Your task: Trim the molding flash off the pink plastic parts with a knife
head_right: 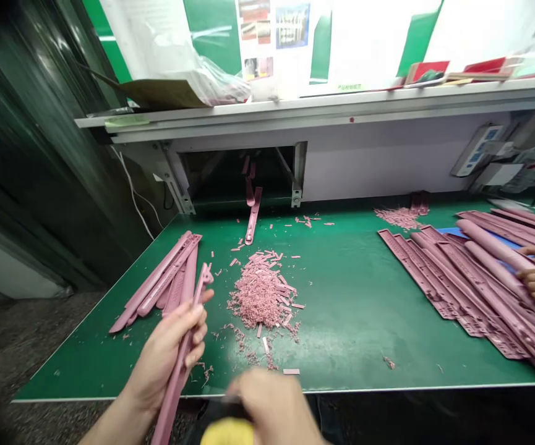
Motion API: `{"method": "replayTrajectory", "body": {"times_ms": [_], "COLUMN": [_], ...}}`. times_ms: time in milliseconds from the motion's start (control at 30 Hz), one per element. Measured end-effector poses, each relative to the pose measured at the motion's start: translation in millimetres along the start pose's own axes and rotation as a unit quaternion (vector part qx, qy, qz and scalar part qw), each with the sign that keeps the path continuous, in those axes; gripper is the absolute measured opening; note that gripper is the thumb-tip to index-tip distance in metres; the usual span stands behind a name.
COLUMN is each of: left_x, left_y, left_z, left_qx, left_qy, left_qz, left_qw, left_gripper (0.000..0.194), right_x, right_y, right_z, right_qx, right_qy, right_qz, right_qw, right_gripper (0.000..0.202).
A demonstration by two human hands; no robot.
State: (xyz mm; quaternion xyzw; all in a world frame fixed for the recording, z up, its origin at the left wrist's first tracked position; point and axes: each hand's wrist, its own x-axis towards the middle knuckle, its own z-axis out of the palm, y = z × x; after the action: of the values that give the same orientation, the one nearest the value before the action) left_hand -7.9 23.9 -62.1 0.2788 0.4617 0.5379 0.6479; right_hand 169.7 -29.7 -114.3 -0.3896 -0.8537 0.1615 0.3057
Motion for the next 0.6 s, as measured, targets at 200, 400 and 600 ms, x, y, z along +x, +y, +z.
{"method": "replayTrajectory", "body": {"times_ms": [200,400,600], "left_x": [-30,-36,-23], "left_y": [-35,-45,-36], "left_z": [5.2,6.2,3.7], "left_qx": [0.077,-0.043,-0.046], "left_qy": [0.029,0.023,-0.016], "left_qz": [-0.061,-0.061,-0.020], "left_qw": [0.995,0.997,0.999], "left_gripper": [0.054,0.034,0.030], "right_x": [62,71,44], "right_y": [33,29,2], "right_z": [-33,-39,-20], "right_qx": [-0.045,-0.171,-0.140], "right_qy": [0.074,0.017,-0.006], "right_qz": [0.076,0.076,-0.013], "right_qw": [0.993,0.982,0.990], "right_gripper": [0.066,0.063,0.051]}}
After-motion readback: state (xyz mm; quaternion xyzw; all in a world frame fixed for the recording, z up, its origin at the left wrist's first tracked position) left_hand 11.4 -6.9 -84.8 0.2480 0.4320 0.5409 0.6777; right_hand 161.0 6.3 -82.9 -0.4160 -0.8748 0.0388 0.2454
